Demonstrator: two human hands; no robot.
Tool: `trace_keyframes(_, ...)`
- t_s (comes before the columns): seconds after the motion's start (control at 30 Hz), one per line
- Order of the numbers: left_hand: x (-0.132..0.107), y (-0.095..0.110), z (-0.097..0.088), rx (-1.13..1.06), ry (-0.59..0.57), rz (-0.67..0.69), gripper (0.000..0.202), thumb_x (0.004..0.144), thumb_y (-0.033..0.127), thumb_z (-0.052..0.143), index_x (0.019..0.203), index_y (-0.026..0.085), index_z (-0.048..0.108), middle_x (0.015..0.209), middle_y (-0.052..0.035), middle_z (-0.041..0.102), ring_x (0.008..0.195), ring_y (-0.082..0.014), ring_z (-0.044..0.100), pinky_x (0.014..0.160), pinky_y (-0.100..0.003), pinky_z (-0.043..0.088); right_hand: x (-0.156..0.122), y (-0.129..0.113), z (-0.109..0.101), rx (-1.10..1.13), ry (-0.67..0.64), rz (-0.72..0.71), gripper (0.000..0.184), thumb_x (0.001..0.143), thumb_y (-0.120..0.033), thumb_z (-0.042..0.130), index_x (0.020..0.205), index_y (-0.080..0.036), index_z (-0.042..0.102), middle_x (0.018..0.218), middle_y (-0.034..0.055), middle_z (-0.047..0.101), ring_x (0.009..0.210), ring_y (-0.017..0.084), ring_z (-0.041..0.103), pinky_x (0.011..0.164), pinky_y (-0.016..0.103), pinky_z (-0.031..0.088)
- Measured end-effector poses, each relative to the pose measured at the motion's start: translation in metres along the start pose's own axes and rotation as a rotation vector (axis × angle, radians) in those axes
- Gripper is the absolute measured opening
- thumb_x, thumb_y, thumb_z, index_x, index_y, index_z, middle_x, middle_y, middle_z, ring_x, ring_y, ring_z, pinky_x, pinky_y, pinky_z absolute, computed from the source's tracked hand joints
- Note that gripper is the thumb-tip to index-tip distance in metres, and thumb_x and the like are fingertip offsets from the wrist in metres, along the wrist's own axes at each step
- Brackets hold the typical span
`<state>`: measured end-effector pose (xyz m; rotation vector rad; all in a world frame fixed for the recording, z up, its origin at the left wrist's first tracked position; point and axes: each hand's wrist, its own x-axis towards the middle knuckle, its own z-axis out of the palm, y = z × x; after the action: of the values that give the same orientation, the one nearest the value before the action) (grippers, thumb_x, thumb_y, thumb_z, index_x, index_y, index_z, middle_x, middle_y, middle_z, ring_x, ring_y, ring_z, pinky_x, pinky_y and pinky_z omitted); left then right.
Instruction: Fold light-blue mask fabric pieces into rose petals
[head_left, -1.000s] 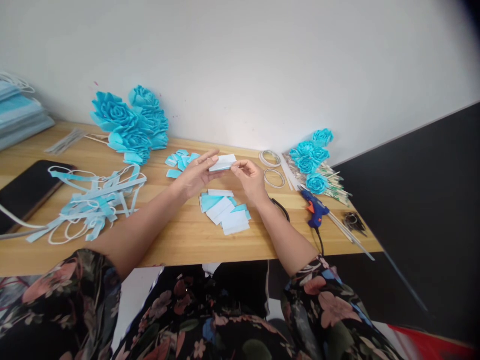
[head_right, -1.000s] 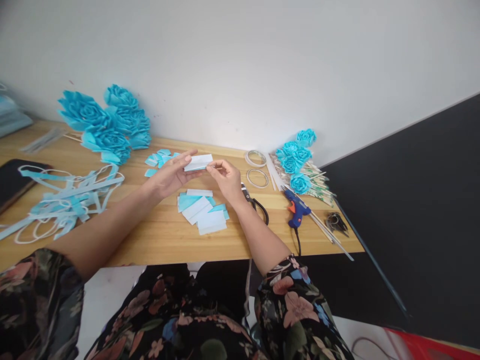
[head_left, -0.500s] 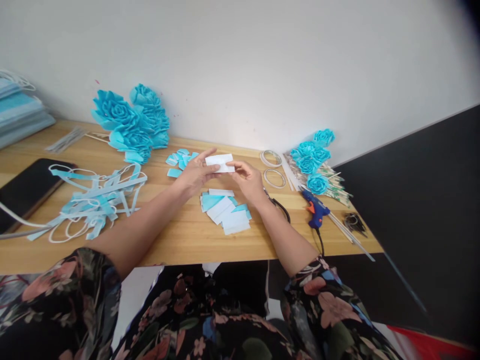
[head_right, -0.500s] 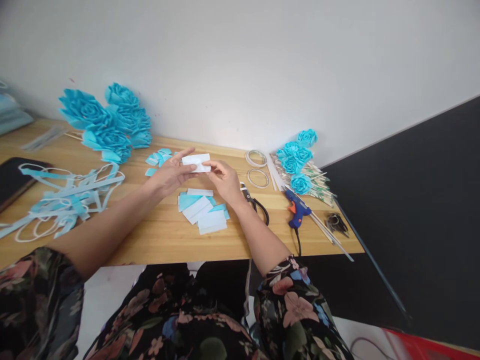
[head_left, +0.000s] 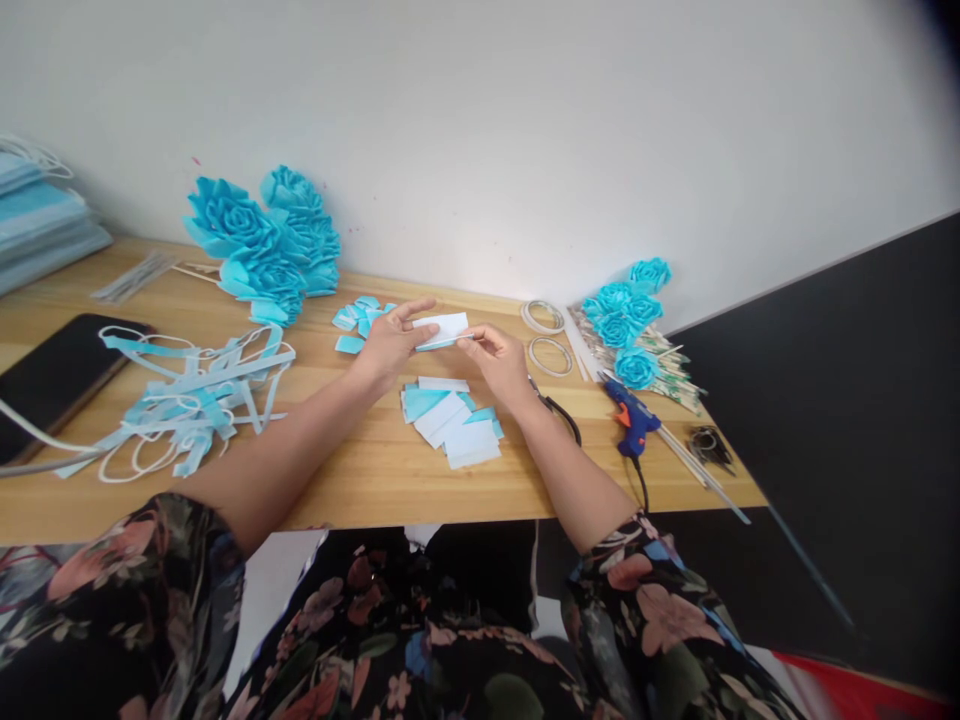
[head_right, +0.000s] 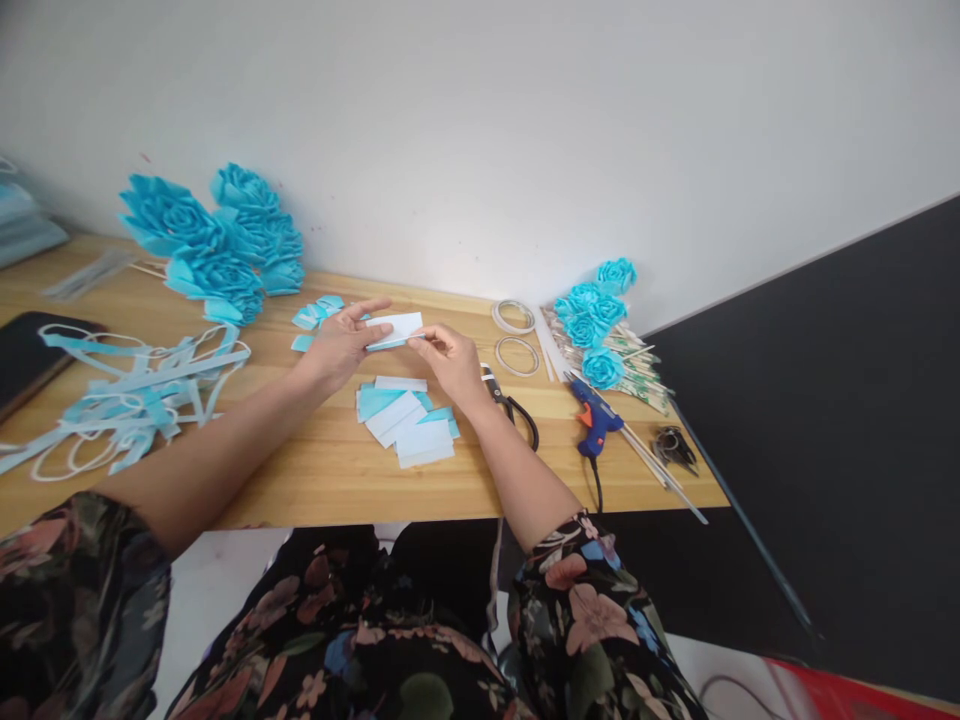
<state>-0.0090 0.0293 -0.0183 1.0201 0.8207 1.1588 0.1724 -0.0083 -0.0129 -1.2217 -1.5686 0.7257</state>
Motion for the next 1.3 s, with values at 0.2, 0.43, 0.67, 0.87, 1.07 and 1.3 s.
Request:
trace_keyframes(0.2,-0.004,0.003,0.004,0.047,-0.007,0.032,0.056,0.068,0.025,0.081,0.121,0.014,0.067,0.074,-0.001,0.07,0.068,-0.0157,0.065,0.071,-0.029,0.052,0.001,0.002,0.001,0.01,0.021,0.033,0.025,0.079,-0.046,0.071,0.083,-0.021,0.068,0.079,-0.0014,0.07,0.071,0.013,0.06,0.07,0.027,0.048)
trace_keyframes(0.43,-0.004,0.004,0.004,0.06,-0.014,0.05,0.054,0.068,0.027,0.082,0.119,0.015,0.068,0.068,0.0011,0.067,0.066,-0.0151,0.063,0.069,-0.028,0.05,0.003,0.003,0.002,0.053,0.036,0.042,0.025,0.077,-0.043,0.072,0.079,-0.021,0.062,0.078,-0.002,0.067,0.071,0.012,0.058,0.071,0.027,0.047)
trace_keyframes(0.67,-0.004,0.0,0.002,0.058,-0.05,0.055,0.052,0.072,0.027,0.081,0.121,0.017,0.067,0.072,0.0002,0.068,0.07,-0.0151,0.065,0.072,-0.028,0.052,0.005,0.006,0.002,0.186,0.029,0.096,0.043,0.075,-0.041,0.074,0.113,-0.024,0.062,0.078,-0.0034,0.064,0.074,0.013,0.059,0.075,0.027,0.049)
trace_keyframes(0.87,-0.011,0.01,0.009,-0.092,-0.17,0.069,0.056,0.074,0.046,0.08,0.12,0.018,0.066,0.104,-0.0077,0.071,0.094,-0.0191,0.067,0.085,-0.032,0.052,0.005,-0.002,0.001,0.238,0.069,0.129,0.029,0.076,-0.047,0.071,0.087,-0.021,0.065,0.083,-0.001,0.067,0.077,0.013,0.059,0.077,0.028,0.051)
trace_keyframes(1.07,-0.015,0.009,0.013,0.083,-0.281,0.066,0.048,0.071,0.044,0.083,0.109,0.017,0.071,0.105,-0.0097,0.073,0.09,-0.0188,0.066,0.076,-0.028,0.051,0.004,-0.007,0.004,0.394,0.14,0.11,0.031,0.076,-0.047,0.073,0.089,-0.021,0.062,0.086,-0.0001,0.066,0.078,0.013,0.06,0.077,0.028,0.054)
trace_keyframes(1.3,-0.015,0.008,0.017,0.15,-0.11,0.085,0.038,0.064,0.044,0.085,0.082,0.014,0.074,0.077,-0.0048,0.071,0.068,-0.015,0.059,0.064,-0.028,0.047,0.0,-0.007,0.009,0.3,0.058,0.072,0.03,0.078,-0.048,0.07,0.09,-0.021,0.062,0.091,0.0014,0.069,0.086,0.014,0.062,0.077,0.027,0.054)
